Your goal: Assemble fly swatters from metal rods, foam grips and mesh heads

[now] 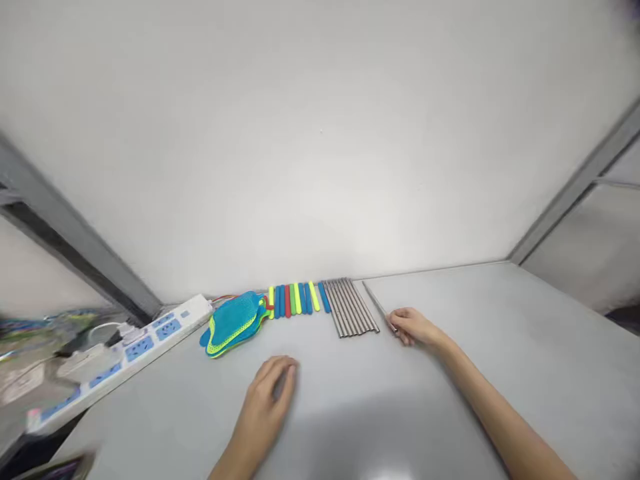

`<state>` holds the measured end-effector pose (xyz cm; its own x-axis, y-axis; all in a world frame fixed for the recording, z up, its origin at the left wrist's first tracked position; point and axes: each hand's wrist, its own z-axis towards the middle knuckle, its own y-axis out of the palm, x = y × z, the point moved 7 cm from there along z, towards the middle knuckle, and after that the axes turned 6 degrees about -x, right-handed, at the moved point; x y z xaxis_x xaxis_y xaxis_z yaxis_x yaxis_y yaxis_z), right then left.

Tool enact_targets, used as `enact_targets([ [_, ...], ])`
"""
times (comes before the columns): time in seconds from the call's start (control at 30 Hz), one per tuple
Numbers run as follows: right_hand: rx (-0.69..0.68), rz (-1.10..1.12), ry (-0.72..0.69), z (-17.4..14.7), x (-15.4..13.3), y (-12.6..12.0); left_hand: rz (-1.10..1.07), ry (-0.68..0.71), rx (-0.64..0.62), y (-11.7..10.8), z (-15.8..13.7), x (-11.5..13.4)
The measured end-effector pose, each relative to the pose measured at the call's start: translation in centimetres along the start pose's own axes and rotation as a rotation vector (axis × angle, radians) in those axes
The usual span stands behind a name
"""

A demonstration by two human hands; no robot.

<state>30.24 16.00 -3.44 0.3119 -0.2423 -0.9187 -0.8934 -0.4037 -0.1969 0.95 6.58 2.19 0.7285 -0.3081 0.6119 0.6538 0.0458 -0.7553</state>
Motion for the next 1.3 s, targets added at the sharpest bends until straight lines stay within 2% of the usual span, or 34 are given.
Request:
enact_targets([
  [0.13, -0.018, 0.043, -0.046, -0.6, -0.5, 0.0, 0.024, 0.314, -0.266, 4.9, -0.3, 6.9],
  [0.17, -0.026, 0.059, -0.063, -0.8, -0.7, 0.1, 0.04, 0.386, -0.298, 6.0, -0.1, 8.2],
  [0.23, -0.048, 0.09, -0.094, -1.1, -1.1, 0.1, 0.09, 0.409, -0.212, 7.1, 1.2, 9.7],
  [0.33, -0.097, 0.128, -0.121, -1.6, -1.6, 0.3, 0.136, 0.293, -0.011, 7.7, 4.1, 9.2],
  [0.43, -0.132, 0.159, -0.131, -1.8, -1.7, 0.3, 0.156, 0.218, 0.07, 8.1, 6.4, 7.7],
  [0.53, -0.14, 0.184, -0.138, -1.9, -1.7, 0.3, 0.162, 0.225, 0.088, 8.2, 7.4, 7.0],
  [0.73, -0.142, 0.221, -0.165, -2.1, -2.1, 0.3, 0.17, 0.274, 0.109, 8.4, 7.9, 7.4],
  [0.93, -0.208, 0.315, -0.204, -2.9, -2.5, 1.7, 0.168, 0.283, 0.084, 8.8, 8.1, 7.1],
  [1.17, -0.071, 0.543, -0.373, -3.5, -4.0, 2.3, 0.17, 0.302, 0.055, 8.7, 7.9, 7.8],
  [1.3, -0.064, 0.59, -0.41, -2.3, -4.5, 3.7, 0.201, 0.33, 0.047, 9.3, 8.2, 9.0],
])
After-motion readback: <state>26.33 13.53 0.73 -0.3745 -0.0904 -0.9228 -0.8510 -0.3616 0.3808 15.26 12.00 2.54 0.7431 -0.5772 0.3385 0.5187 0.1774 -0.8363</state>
